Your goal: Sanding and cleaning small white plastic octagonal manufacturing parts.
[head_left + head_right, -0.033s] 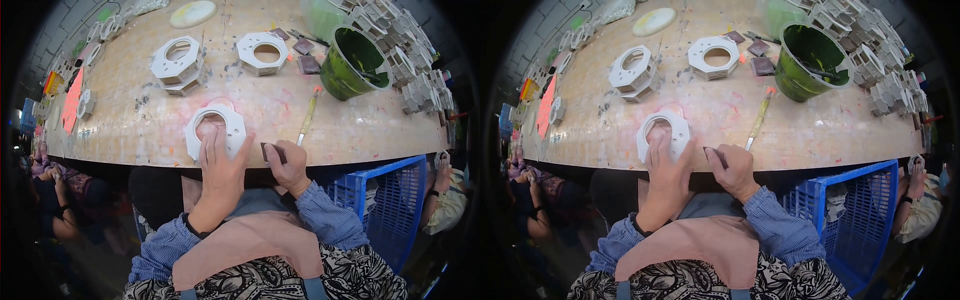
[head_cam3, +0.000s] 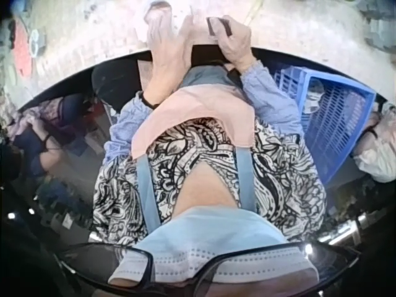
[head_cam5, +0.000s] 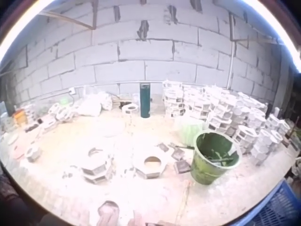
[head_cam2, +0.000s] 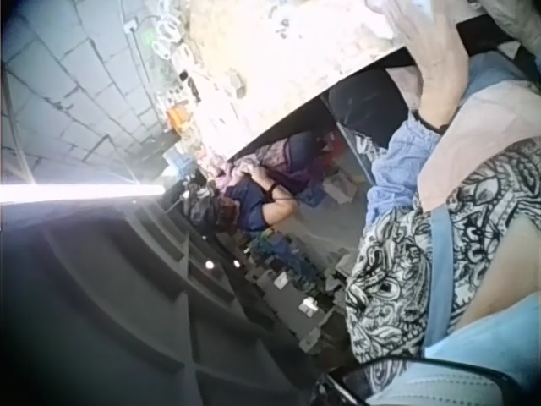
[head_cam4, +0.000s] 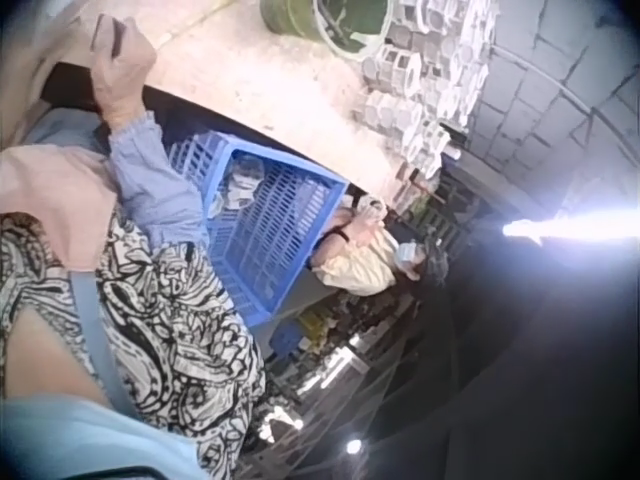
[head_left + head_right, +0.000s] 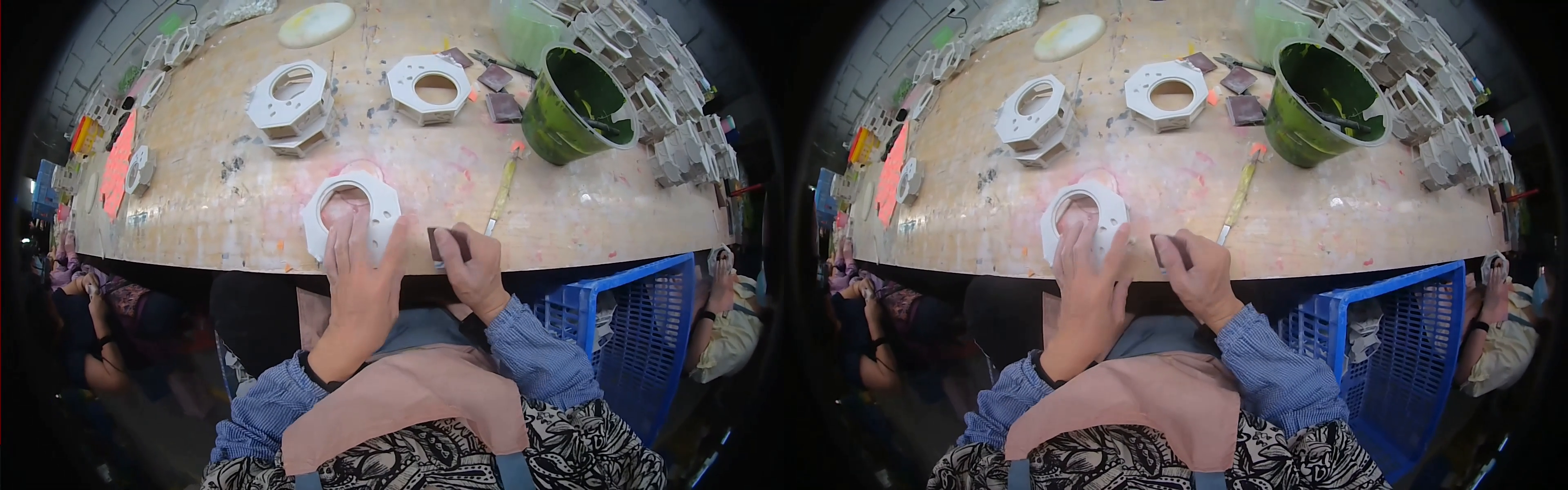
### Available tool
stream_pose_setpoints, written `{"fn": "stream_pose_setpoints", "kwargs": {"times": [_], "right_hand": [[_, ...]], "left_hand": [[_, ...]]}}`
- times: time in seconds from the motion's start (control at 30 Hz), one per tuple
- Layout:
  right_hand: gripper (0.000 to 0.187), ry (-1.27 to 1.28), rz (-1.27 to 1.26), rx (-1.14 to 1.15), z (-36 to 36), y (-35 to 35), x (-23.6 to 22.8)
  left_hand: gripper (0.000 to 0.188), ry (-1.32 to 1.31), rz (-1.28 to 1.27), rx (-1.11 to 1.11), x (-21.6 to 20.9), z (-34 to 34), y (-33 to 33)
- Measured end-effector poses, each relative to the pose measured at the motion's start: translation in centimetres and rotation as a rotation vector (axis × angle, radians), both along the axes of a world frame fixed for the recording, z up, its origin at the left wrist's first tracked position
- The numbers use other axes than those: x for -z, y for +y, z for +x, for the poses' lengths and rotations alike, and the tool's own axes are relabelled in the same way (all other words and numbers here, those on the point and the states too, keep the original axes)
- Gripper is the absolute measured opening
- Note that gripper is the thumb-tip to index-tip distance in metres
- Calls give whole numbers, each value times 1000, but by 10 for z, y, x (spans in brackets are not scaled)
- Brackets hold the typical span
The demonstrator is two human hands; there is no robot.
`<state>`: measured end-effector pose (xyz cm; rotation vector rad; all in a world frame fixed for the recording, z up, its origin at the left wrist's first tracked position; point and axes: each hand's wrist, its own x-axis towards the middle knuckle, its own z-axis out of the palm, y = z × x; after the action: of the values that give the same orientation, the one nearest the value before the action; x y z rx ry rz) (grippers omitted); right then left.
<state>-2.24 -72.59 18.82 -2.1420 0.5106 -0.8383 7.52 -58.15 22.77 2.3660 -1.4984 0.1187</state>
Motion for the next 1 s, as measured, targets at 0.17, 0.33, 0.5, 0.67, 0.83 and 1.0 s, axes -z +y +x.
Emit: {"fn": "stream_pose_setpoints", "kwargs": {"times": [0.17,0.33,0.5,0.67,0.83,1.0], "right_hand": [[25,50,399,-68,23,5,-42],[33,238,-98,-168,75,2,-45],[32,626,-484,202,88,-47,-29],[28,314,-138,-128,77,-18,-47],[29,492,-448,194,75,-42,-24],[33,421,-157,157,48,-37,-37]], "left_hand": [[85,21,-198,-169,5,1,26],[75,81,-156,-135,10,18,34],[64,73,-165,-95,8,28,33],[63,103,-179,-106,14,32,38],[65,79,-162,-94,11,35,39],[70,262,-371,-74,2,31,43]]}}
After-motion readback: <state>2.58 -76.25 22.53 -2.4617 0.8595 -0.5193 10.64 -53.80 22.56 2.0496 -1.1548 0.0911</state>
